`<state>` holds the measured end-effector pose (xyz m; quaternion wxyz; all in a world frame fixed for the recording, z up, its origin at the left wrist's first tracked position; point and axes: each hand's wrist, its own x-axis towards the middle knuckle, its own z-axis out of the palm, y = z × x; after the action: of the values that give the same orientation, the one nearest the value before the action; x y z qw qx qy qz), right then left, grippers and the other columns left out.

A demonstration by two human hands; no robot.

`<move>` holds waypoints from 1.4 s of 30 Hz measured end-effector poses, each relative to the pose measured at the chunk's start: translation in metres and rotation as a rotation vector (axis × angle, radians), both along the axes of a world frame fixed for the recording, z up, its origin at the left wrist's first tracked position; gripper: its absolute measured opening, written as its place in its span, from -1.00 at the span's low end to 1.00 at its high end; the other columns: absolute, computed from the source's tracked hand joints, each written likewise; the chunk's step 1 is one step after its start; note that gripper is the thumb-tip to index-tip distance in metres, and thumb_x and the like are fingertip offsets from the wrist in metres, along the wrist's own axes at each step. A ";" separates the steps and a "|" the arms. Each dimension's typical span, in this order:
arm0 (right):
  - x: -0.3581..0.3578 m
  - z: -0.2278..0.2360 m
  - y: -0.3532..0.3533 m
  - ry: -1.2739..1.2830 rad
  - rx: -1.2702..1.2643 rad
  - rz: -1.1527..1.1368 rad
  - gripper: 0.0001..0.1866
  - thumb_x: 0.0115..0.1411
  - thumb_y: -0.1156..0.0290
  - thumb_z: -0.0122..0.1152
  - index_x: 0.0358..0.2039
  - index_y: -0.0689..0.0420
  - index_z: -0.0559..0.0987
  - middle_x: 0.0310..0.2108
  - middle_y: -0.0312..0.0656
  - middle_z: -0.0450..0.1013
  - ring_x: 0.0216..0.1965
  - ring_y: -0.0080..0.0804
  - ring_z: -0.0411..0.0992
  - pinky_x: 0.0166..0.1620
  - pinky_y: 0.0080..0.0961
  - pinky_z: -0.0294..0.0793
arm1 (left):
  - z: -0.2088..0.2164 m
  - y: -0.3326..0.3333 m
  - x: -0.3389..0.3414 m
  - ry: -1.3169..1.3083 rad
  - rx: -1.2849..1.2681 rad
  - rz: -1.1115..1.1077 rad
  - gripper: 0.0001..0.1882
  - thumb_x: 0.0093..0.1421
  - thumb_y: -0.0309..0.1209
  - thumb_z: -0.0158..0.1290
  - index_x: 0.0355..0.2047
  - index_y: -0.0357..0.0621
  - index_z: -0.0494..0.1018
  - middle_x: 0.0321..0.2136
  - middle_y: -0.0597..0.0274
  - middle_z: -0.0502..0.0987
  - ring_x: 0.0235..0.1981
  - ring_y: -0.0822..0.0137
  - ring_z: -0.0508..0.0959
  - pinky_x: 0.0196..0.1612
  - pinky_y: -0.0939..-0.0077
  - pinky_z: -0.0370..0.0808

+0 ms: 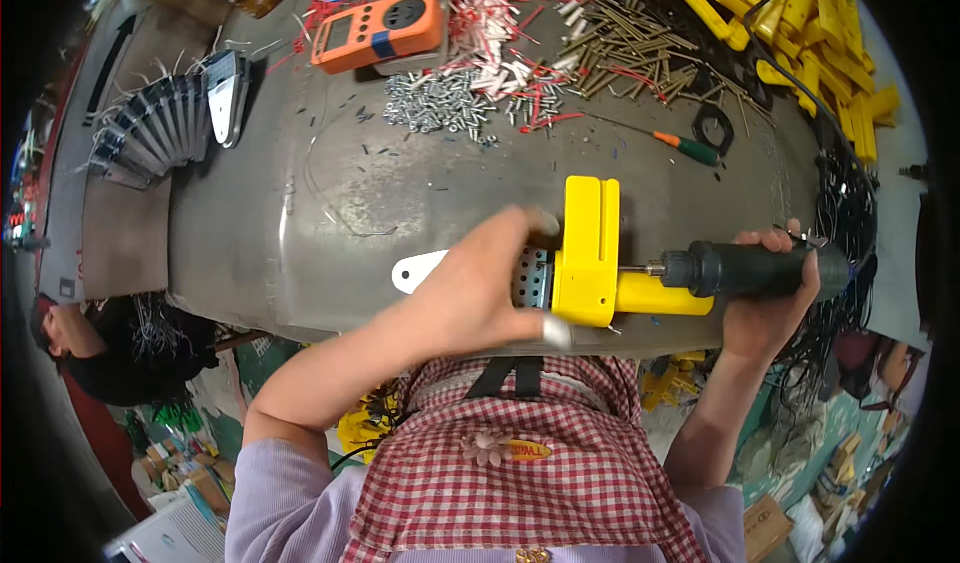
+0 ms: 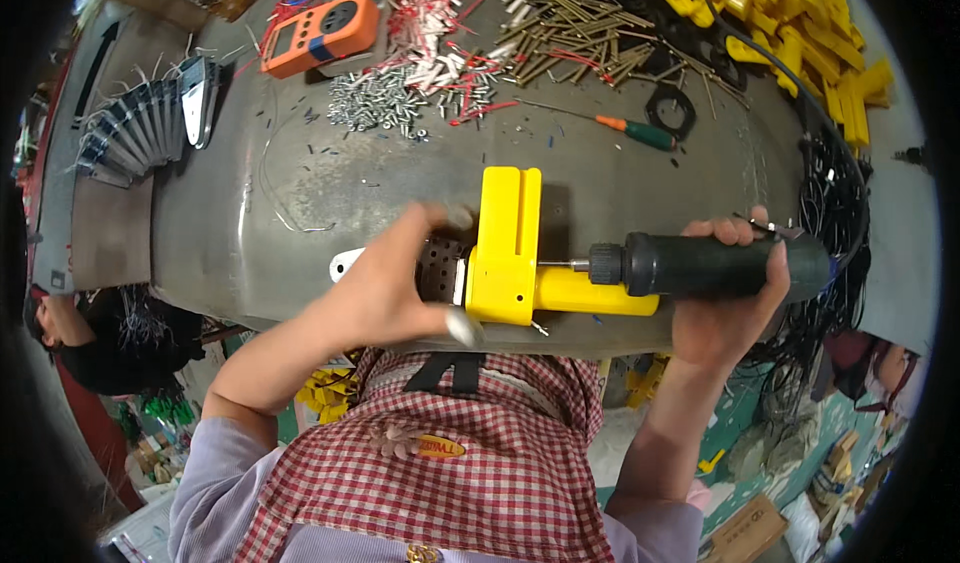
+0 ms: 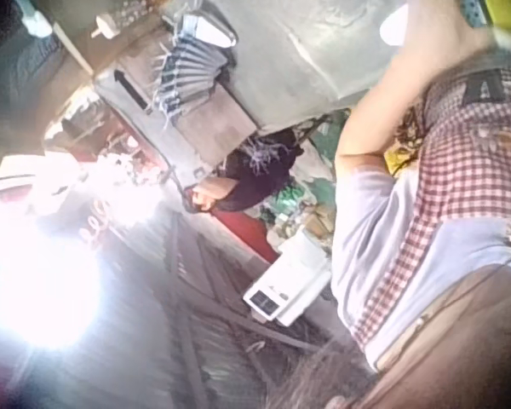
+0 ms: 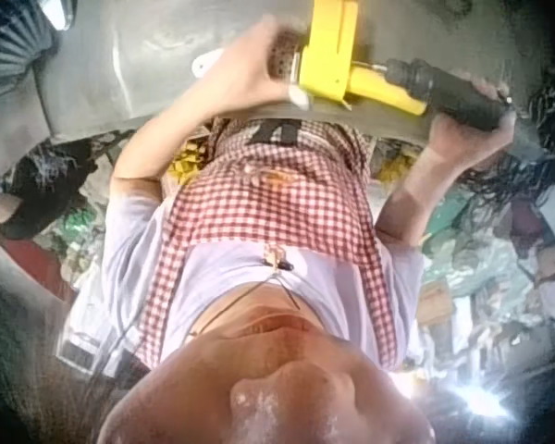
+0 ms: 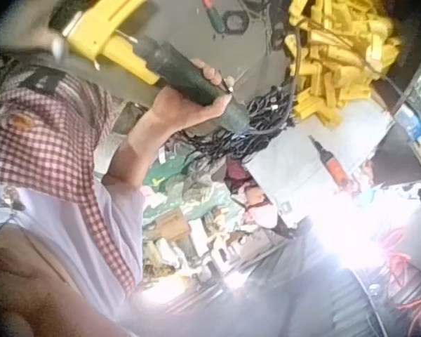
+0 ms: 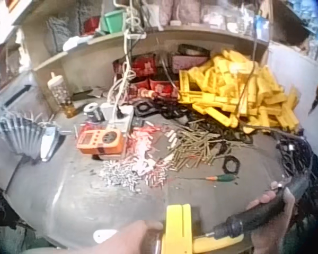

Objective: Assembling components into a yellow and white plastic housing using tools including an electric screwdriver, soldering iron, and manual screwdriver.

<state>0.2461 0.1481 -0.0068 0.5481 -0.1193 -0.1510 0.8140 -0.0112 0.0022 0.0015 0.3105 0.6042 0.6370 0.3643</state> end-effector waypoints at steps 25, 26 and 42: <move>-0.008 -0.008 -0.003 -0.101 -0.099 -0.062 -0.60 0.13 0.31 0.13 -0.07 0.19 0.32 -0.38 -0.25 0.29 -0.25 -0.39 0.31 0.04 -0.26 0.28 | -0.016 -0.029 -0.005 -0.032 0.124 0.232 -0.81 0.01 -0.57 0.14 -0.41 -0.12 0.35 -0.38 0.28 0.57 -0.14 0.35 0.49 0.29 -0.04 -0.14; -0.007 -0.010 -0.003 -0.087 -0.100 -0.065 -0.61 0.12 0.31 0.14 -0.08 0.18 0.32 -0.38 -0.25 0.29 -0.25 -0.39 0.31 0.03 -0.26 0.28 | -0.017 -0.029 -0.004 -0.033 0.125 0.231 -0.81 0.01 -0.57 0.14 -0.41 -0.12 0.35 -0.38 0.28 0.57 -0.14 0.35 0.49 0.29 -0.04 -0.14; -0.018 0.004 -0.010 -0.085 0.011 -0.071 -0.60 0.13 0.26 0.10 -0.07 0.14 0.30 -0.41 -0.32 0.25 -0.29 -0.47 0.29 0.00 -0.32 0.27 | -0.012 -0.025 -0.002 0.059 0.177 0.234 -0.79 -0.05 -0.60 0.14 -0.41 -0.17 0.35 -0.28 0.18 0.53 -0.15 0.22 0.49 0.25 -0.07 0.01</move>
<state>0.2280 0.1384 -0.0032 0.5703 -0.1561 -0.1741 0.7874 -0.0131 -0.0227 -0.0105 0.1927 0.5611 0.6775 0.4347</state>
